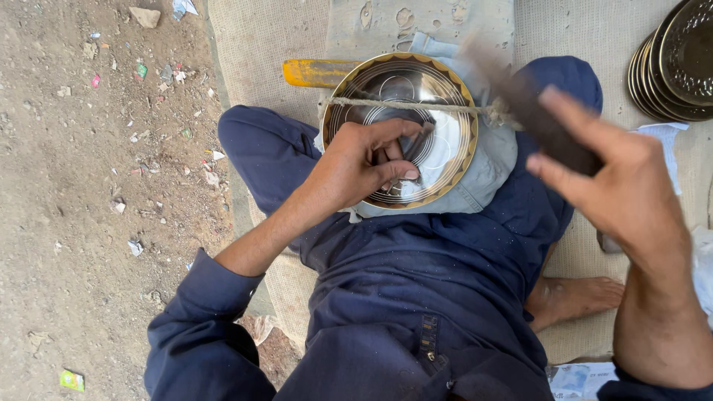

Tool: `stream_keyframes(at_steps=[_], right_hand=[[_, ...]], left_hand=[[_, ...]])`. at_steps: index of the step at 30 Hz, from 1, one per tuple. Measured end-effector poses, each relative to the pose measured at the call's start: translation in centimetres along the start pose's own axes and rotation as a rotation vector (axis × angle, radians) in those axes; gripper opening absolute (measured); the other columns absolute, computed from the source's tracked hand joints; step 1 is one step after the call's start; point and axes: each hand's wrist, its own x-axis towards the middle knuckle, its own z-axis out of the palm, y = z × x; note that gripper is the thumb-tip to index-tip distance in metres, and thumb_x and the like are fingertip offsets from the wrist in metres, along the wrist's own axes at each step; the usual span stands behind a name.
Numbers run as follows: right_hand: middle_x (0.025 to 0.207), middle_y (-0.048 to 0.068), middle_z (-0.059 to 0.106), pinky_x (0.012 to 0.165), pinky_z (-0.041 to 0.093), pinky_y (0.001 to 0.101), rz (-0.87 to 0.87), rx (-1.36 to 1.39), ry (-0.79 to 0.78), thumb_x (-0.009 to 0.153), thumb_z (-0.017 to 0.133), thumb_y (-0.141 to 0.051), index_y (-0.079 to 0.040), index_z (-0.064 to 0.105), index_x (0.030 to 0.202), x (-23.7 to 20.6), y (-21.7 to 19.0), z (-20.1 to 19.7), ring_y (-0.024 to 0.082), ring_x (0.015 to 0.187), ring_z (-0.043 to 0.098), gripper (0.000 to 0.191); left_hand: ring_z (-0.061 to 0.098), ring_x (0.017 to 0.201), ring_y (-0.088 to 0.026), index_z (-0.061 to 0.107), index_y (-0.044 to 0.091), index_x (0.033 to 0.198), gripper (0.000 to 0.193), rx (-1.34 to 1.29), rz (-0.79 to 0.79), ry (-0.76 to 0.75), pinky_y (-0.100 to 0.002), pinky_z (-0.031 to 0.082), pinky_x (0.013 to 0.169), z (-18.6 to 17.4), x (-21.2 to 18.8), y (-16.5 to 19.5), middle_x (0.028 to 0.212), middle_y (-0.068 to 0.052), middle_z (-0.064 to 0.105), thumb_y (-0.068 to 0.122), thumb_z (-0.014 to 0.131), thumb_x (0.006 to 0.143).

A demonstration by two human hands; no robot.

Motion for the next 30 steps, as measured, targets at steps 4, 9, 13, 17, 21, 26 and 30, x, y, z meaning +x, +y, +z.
stream_keyframes(at_steps=[4, 9, 13, 17, 21, 26, 30], right_hand=[[0.117, 0.017, 0.075, 0.09, 0.056, 0.03, 0.166, 0.069, 0.023, 0.079, 0.086, -0.005, -0.008, 0.065, 0.143, -3.0, -0.1, 0.6, 0.017, 0.099, 0.071, 0.067], [0.115, 0.016, 0.073, 0.091, 0.056, 0.0284, 0.153, 0.112, 0.132, 0.079, 0.085, -0.001, -0.005, 0.065, 0.142, -8.0, -0.6, 2.7, 0.015, 0.098, 0.071, 0.066], [0.1, 0.01, 0.071, 0.078, 0.056, 0.0248, 0.396, 0.354, 0.323, 0.094, 0.081, -0.001, -0.004, 0.066, 0.136, -10.7, -1.4, 5.0, 0.011, 0.084, 0.068, 0.044], [0.1, 0.011, 0.07, 0.079, 0.056, 0.0248, 0.341, 0.342, 0.385, 0.097, 0.081, -0.002, -0.007, 0.065, 0.13, -12.0, -2.4, 6.0, 0.009, 0.086, 0.068, 0.037], [0.095, 0.015, 0.073, 0.073, 0.055, 0.0332, 0.309, -0.17, 0.165, 0.079, 0.088, -0.004, -0.004, 0.067, 0.14, -13.0, -1.9, 6.2, 0.017, 0.084, 0.071, 0.064], [0.126, 0.022, 0.07, 0.098, 0.055, 0.0378, 0.358, -0.06, 0.373, 0.091, 0.085, -0.007, 0.002, 0.06, 0.146, -13.7, 3.1, 7.6, 0.031, 0.112, 0.071, 0.062], [0.133, 0.028, 0.066, 0.103, 0.052, 0.0426, 0.477, -0.105, 0.45, 0.1, 0.077, -0.008, 0.007, 0.057, 0.146, -13.9, 7.9, 8.5, 0.037, 0.121, 0.068, 0.053]], left_hand=[[0.062, 0.059, -0.007, 0.064, 0.003, 0.133, 0.051, -0.036, 0.094, -0.095, -0.024, 0.05, 0.056, -0.2, 0.9, -0.6, 0.072, -0.003, 0.07, 0.014, 0.083, 0.087], [0.063, 0.063, -0.008, 0.067, 0.008, 0.135, 0.052, -0.061, 0.149, -0.278, -0.026, 0.051, 0.057, -0.8, 1.9, -1.3, 0.075, -0.003, 0.072, 0.015, 0.084, 0.086], [0.062, 0.062, -0.009, 0.067, 0.008, 0.136, 0.052, -0.045, 0.243, -0.39, -0.028, 0.049, 0.056, -1.2, 3.0, -1.4, 0.076, -0.002, 0.073, 0.016, 0.083, 0.087], [0.061, 0.056, -0.009, 0.07, 0.01, 0.13, 0.049, -0.05, 0.163, -0.499, -0.029, 0.047, 0.052, -1.3, 3.7, -0.9, 0.074, 0.0, 0.073, 0.018, 0.082, 0.084], [0.062, 0.057, -0.008, 0.072, 0.01, 0.128, 0.045, -0.001, 0.216, -0.515, -0.029, 0.047, 0.053, -1.5, 4.0, -0.6, 0.073, 0.0, 0.073, 0.018, 0.082, 0.085], [0.063, 0.074, -0.01, 0.063, 0.008, 0.139, 0.045, -0.109, 0.259, -0.074, -0.027, 0.052, 0.064, -2.8, 0.9, -1.0, 0.09, -0.002, 0.068, 0.012, 0.079, 0.097], [0.068, 0.086, -0.013, 0.053, 0.004, 0.14, 0.035, -0.419, 0.201, 0.419, -0.027, 0.06, 0.078, -3.9, -2.8, -1.9, 0.103, -0.004, 0.065, 0.004, 0.068, 0.108]])
